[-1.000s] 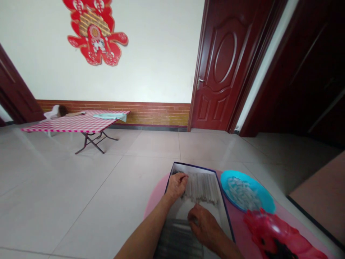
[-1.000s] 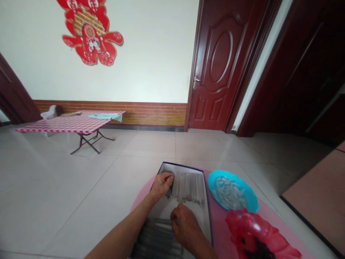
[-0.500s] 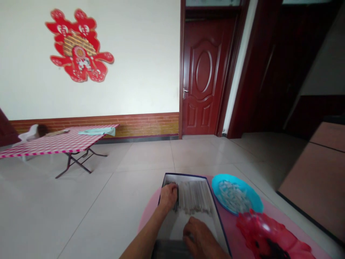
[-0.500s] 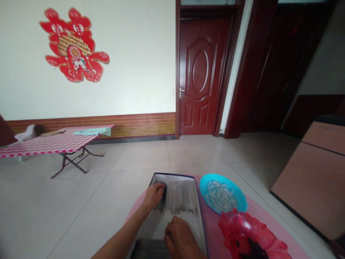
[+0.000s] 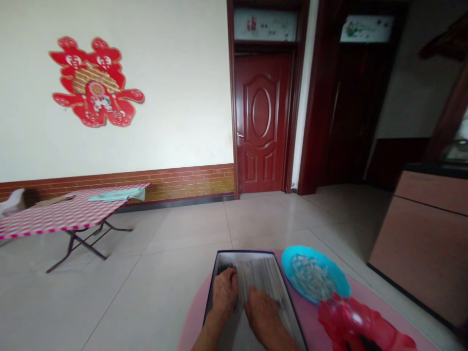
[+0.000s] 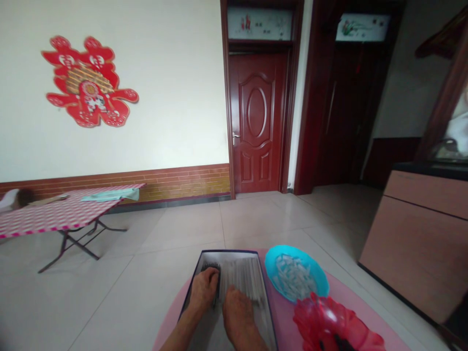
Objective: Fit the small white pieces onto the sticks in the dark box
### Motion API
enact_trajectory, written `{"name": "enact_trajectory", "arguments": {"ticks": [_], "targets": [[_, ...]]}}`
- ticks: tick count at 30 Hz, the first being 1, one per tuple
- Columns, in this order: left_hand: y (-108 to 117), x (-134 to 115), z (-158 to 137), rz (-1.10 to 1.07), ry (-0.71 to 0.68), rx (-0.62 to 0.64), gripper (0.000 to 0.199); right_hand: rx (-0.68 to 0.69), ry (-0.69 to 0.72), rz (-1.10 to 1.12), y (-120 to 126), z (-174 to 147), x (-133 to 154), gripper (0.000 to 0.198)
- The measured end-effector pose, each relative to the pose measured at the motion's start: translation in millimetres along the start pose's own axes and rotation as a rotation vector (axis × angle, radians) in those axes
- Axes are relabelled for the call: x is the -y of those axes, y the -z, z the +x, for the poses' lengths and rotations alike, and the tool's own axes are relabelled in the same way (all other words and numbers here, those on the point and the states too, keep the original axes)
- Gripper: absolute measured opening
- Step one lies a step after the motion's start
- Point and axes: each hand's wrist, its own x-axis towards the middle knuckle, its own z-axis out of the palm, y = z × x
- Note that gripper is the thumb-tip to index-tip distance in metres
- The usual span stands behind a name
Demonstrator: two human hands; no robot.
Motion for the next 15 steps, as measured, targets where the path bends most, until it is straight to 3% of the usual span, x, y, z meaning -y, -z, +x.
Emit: {"name": "enact_trajectory", "arguments": {"ticks": [4, 7, 10, 15], "targets": [[-4.7, 2.4, 1.1, -0.040, -0.037, -0.039, 0.029, -0.007, -0.045, 0.010, -9.8, 5.1, -2.1, 0.041], [-12.2, 6.2, 1.0, -0.072, -0.118, -0.142, 0.031, -0.072, -0.036, 0.064, -13.8, 3.1, -12.3, 0.037], [-18.6, 10.1, 0.8, -0.093, -0.218, -0.268, 0.032, -0.236, 0.024, 0.163, -15.4, 4.0, -25.0, 0.030], [-17.8, 9.9, -0.7, -0.055, -0.364, -0.344, 0.038, -0.513, 0.127, 0.309, -19.4, 17.0, -39.6, 0.028]]}}
